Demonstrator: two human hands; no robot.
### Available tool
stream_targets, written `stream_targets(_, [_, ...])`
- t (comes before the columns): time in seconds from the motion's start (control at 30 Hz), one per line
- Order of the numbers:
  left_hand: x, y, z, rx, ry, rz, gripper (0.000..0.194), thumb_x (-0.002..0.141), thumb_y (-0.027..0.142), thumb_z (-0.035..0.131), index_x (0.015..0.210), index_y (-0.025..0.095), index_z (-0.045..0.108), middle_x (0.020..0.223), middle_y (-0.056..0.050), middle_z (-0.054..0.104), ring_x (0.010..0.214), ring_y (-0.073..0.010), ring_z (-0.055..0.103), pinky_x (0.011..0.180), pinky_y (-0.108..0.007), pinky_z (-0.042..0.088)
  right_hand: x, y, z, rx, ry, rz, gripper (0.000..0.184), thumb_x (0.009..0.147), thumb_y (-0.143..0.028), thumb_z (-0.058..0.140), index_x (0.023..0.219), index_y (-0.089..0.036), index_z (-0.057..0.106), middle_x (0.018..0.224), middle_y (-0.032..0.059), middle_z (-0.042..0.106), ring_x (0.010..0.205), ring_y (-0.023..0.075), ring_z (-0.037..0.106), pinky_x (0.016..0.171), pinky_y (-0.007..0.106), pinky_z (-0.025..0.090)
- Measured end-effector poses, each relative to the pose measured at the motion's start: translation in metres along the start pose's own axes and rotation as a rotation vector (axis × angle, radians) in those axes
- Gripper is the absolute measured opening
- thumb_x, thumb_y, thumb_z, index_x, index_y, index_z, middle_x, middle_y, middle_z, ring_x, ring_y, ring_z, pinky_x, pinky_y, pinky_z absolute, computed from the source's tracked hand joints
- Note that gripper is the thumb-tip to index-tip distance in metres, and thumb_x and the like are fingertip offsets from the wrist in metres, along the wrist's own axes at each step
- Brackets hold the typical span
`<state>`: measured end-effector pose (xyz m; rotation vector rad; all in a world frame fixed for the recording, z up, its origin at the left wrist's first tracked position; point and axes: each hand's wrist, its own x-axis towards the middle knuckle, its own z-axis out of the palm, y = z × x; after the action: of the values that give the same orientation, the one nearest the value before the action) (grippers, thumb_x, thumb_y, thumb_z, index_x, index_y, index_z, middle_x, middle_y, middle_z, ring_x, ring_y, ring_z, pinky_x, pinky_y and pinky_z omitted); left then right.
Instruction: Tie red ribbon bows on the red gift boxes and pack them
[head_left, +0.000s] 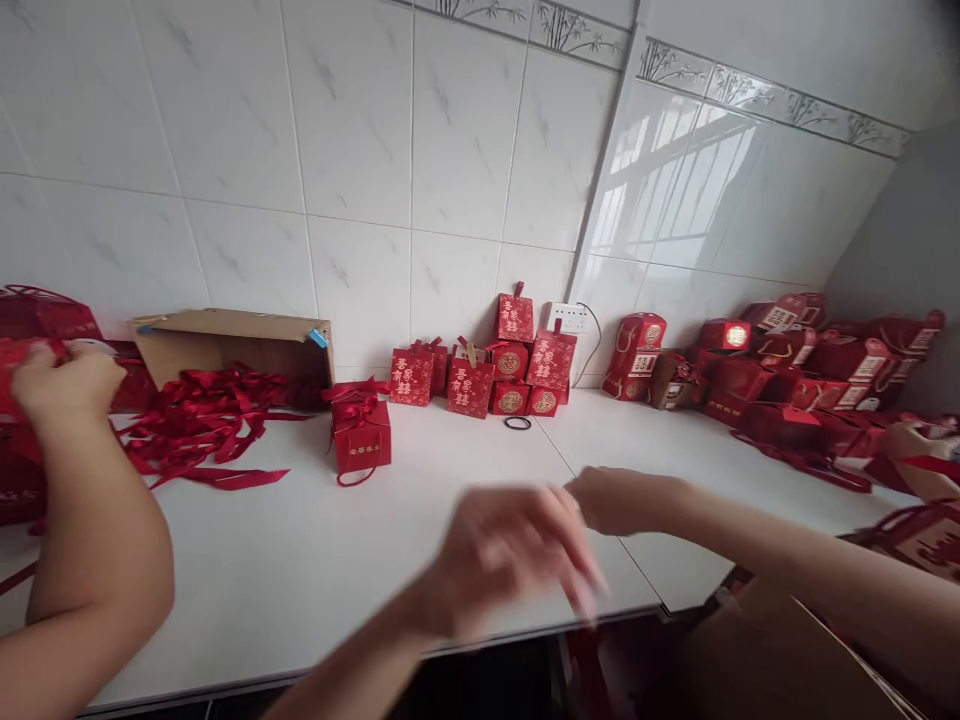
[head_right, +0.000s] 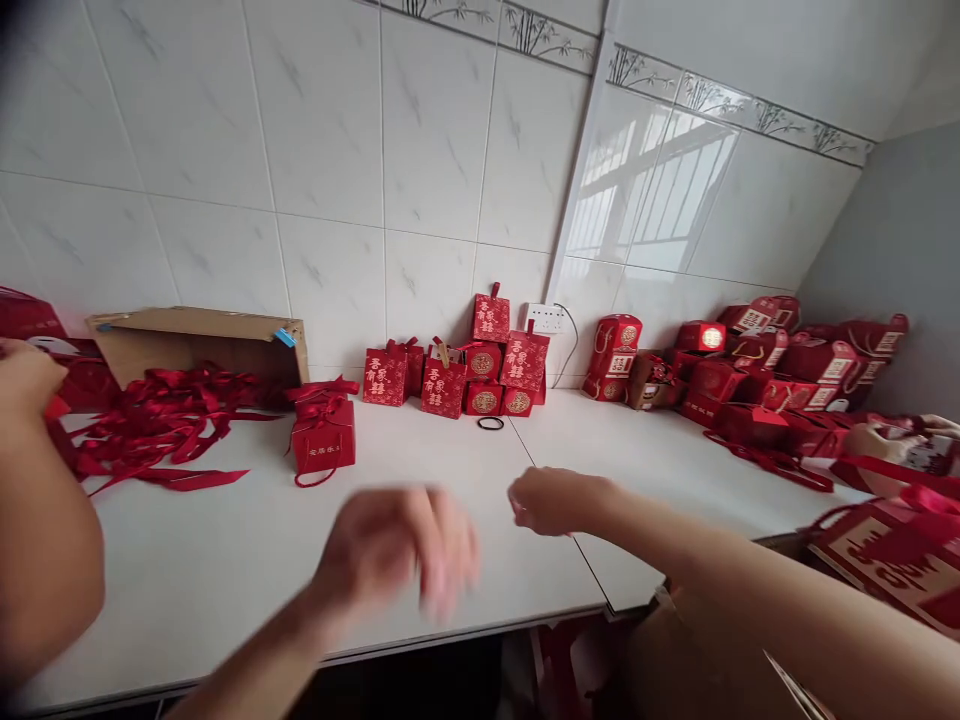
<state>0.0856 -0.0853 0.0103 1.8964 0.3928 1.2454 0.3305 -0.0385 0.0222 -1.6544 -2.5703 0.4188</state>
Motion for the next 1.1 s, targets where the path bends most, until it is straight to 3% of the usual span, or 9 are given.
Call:
stream_targets(0.07, [0.022,-0.024,-0.040,0.096,0.218,0.003,0.026,0.084,0.044,0.047,0.080,0.022,0.060,0.079,-0.007,0.063,0.084,-0.0213,0.061,0.077,-0.038,0.048,0.044,-0.020,0.008,-0.002,-0.090,-0.038,0.026,0.072,-0.013,0.061,0.047,-0.018,0.056,0.037,-0.0025,0.046,0.041,0.0136,0.050,0.049,0.027,0.038])
stream_targets(0.13, [0.029,-0.051,-0.088,0.385,0.732,0.046,0.017,0.078,0.036,0.055,0.080,0.020,0.058,0.082,-0.004,0.063,0.085,-0.0198,0.060,0.080,-0.035,0.047,0.081,-0.040,0.025,0.058,-0.079,-0.067,0.023,0.077,-0.021,0.058,0.054,-0.018,0.059,0.041,-0.0007,0.051,0.044,0.0160,0.055,0.051,0.028,0.041])
stream_targets(0.2, [0.021,-0.076,-0.135,0.491,1.100,0.045,0.013,0.076,0.030,0.053,0.083,0.019,0.056,0.090,-0.005,0.062,0.093,-0.0195,0.058,0.088,-0.034,0.045,0.109,-0.057,0.048,0.147,-0.017,-0.118,0.015,0.081,-0.027,0.055,0.074,-0.018,0.065,0.068,0.0053,0.066,0.065,0.0191,0.064,0.060,0.029,0.046])
stream_targets(0.27, [0.006,-0.098,-0.171,0.491,1.253,-0.036,0.012,0.075,0.023,0.050,0.085,0.019,0.054,0.097,-0.005,0.060,0.101,-0.0187,0.055,0.097,-0.035,0.040,0.127,-0.072,0.071,0.248,0.036,-0.171,0.018,0.084,-0.029,0.053,0.093,-0.017,0.064,0.096,0.0096,0.066,0.084,0.0195,0.065,0.071,0.028,0.049])
stream_targets(0.47, [-0.017,-0.144,-0.207,0.370,1.169,-0.343,0.024,0.071,0.022,0.056,0.095,0.022,0.054,0.097,-0.004,0.062,0.100,-0.0218,0.059,0.090,-0.040,0.046,0.161,-0.092,0.109,0.542,0.131,-0.229,0.047,0.089,-0.037,0.046,0.130,-0.014,0.041,0.130,0.0163,0.046,0.109,0.0194,0.057,0.091,0.031,0.047])
stream_targets(0.7, [-0.014,-0.161,-0.161,0.214,0.683,-0.502,0.078,0.055,0.026,0.078,0.125,0.024,0.042,0.127,-0.010,0.054,0.117,-0.0278,0.051,0.100,-0.043,0.038,0.177,-0.064,0.111,1.158,0.091,-0.185,0.096,0.072,-0.060,0.060,0.145,-0.027,0.008,0.154,0.0102,0.007,0.139,0.0273,0.019,0.101,0.044,0.039])
stream_targets(0.83, [-0.004,-0.152,-0.123,0.123,0.443,-0.505,0.062,0.071,0.049,0.062,0.122,0.019,0.045,0.125,-0.013,0.054,0.112,-0.0272,0.054,0.088,-0.039,0.048,0.167,-0.039,0.105,1.323,0.190,-0.195,0.078,0.078,-0.063,0.050,0.141,-0.028,0.022,0.149,0.0095,0.025,0.131,0.0273,0.036,0.091,0.043,0.047])
stream_targets(0.97, [0.022,-0.152,-0.100,0.141,0.581,-0.649,0.059,0.081,0.064,0.034,0.119,0.020,0.043,0.102,-0.012,0.060,0.090,-0.0238,0.064,0.064,-0.034,0.053,0.159,-0.020,0.098,1.325,0.322,-0.080,0.054,0.086,-0.062,0.034,0.123,-0.024,0.047,0.129,0.0090,0.053,0.118,0.0267,0.050,0.084,0.041,0.050])
stream_targets(1.1, [0.041,-0.159,-0.081,0.202,0.624,-0.615,0.051,0.080,0.059,0.045,0.114,0.023,0.047,0.099,-0.009,0.058,0.093,-0.0229,0.061,0.073,-0.034,0.051,0.157,-0.019,0.099,1.240,0.466,-0.091,0.046,0.086,-0.058,0.039,0.113,-0.022,0.048,0.121,0.0090,0.057,0.114,0.0234,0.052,0.096,0.040,0.042])
